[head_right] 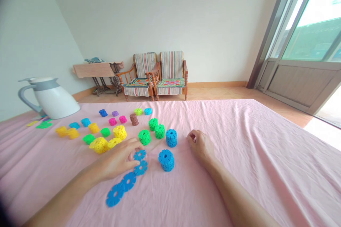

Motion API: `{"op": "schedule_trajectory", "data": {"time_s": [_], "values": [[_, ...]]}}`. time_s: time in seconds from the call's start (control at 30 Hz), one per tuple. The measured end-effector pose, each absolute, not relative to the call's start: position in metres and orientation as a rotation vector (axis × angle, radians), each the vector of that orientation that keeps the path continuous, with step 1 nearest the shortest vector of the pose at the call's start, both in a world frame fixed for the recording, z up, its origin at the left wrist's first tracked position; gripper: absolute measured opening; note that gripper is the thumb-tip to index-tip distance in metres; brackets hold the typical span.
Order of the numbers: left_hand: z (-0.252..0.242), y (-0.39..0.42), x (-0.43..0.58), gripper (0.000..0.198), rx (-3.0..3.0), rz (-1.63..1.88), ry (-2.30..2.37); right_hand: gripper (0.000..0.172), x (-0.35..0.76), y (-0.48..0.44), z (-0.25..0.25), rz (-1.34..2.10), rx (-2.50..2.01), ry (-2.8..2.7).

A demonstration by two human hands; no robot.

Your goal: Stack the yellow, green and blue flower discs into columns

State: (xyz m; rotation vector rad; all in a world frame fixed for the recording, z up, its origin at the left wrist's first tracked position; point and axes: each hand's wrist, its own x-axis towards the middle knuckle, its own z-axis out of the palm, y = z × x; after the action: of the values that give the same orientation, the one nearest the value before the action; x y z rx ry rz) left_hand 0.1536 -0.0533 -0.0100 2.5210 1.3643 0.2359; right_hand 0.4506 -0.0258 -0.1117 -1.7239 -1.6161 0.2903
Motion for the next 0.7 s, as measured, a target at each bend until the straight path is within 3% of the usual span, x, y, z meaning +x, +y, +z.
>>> {"op": "schedule_trajectory", "data": {"time_s": [0.7], "values": [[-0.0120,-0.0466,0.1453,0.030,2.520,0.062,1.322,0.016,0.4512,-0.0254,-0.1126,0.280,-1.713,-1.616]]}}
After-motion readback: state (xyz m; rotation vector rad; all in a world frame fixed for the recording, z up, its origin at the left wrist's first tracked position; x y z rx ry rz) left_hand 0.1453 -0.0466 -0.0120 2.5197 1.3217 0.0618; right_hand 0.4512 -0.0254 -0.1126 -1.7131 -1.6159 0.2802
